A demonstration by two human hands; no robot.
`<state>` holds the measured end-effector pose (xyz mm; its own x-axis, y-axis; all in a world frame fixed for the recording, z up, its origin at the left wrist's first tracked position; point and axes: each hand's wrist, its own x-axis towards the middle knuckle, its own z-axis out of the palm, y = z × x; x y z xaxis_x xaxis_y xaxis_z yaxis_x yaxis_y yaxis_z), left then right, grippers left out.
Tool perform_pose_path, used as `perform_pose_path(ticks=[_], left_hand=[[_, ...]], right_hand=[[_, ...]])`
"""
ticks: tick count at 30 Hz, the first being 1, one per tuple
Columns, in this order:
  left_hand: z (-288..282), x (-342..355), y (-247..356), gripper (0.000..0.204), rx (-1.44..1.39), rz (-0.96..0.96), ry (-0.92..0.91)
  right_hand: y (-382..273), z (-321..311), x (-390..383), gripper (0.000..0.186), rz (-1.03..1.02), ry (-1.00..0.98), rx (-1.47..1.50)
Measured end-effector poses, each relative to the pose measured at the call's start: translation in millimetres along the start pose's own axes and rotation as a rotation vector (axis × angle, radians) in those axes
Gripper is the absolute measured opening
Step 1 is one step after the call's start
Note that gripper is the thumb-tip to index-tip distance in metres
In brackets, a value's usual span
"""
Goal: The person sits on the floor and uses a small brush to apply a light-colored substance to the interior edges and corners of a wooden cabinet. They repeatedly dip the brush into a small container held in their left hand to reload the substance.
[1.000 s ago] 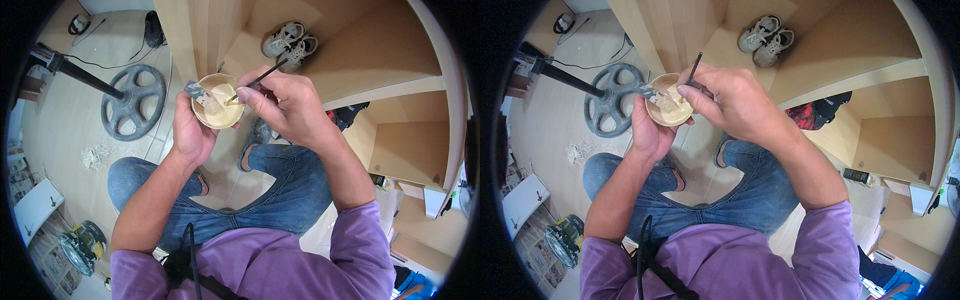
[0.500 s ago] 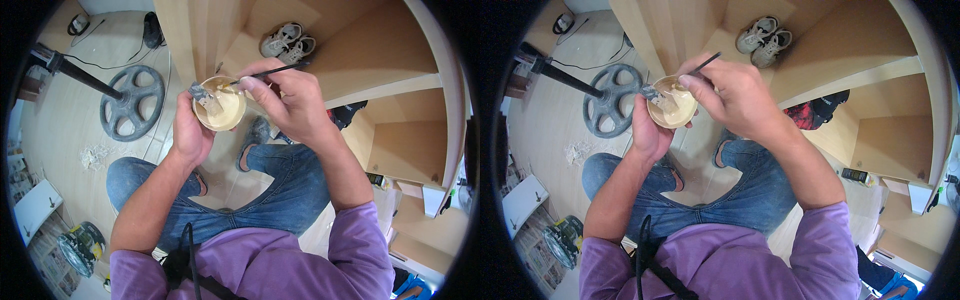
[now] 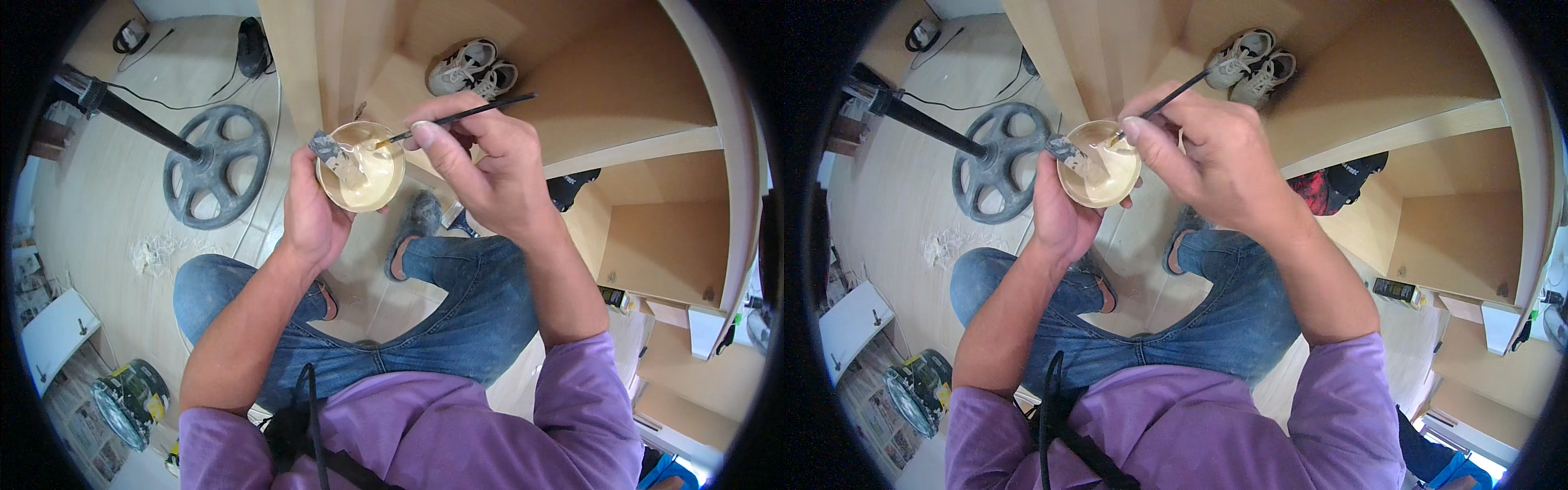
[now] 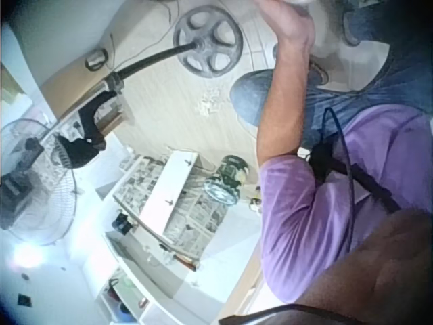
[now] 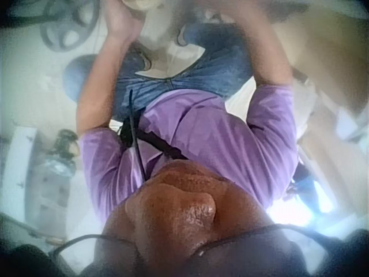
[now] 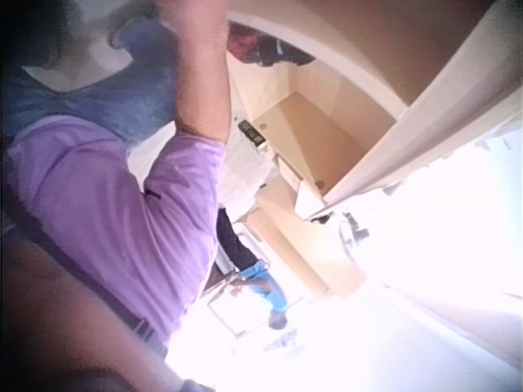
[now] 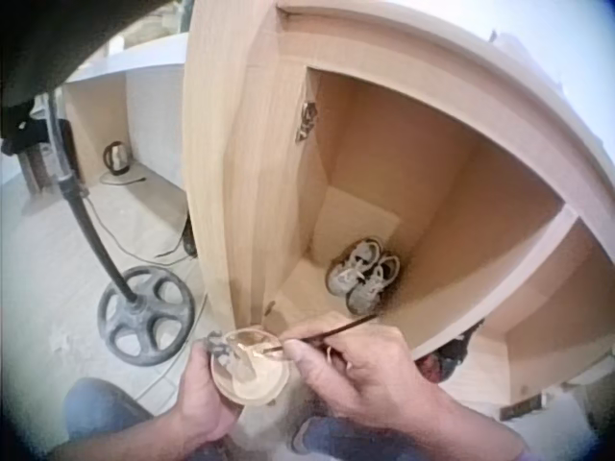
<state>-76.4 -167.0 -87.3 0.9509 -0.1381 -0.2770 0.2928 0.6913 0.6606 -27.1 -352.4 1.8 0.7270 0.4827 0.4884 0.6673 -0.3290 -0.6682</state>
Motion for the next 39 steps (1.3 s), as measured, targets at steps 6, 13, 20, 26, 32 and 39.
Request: perform_pose_path(ticks=[6, 13, 20, 26, 32, 39], left_hand=[[-2.8, 0.2, 4.3, 0.07, -0.031, 0.011, 0.033], [-4.2, 0.4, 1.7, 0.06, -0.028, 0.015, -0.038], [1.0, 0.2, 1.3, 0.065, -0.031, 0.001, -0.005], [-1.3, 3.1, 18.4, 0.067, -0.029, 0.091, 0.023], [-26.7, 11.3, 77.6, 0.064, 0.006, 0.426, 0.1], [-6.9, 44.4, 173.3, 0.046, -0.128, 0.829, 0.221]], right_hand=[[9.8, 1.3, -2.2, 0.019, 0.097, -0.011, 0.151], [-0.4, 7.6, -2.8, 0.017, 0.218, -0.144, 0.227], [6.4, 16.4, -3.4, 0.019, 0.225, 0.016, 0.336], [2.4, -6.2, 3.1, 0.016, 0.24, 0.117, 0.582], [38.3, -14.8, 9.2, 0.014, 0.326, 0.203, 0.557], [144.2, 52.6, -9.7, 0.016, 0.415, -0.16, 0.249]])
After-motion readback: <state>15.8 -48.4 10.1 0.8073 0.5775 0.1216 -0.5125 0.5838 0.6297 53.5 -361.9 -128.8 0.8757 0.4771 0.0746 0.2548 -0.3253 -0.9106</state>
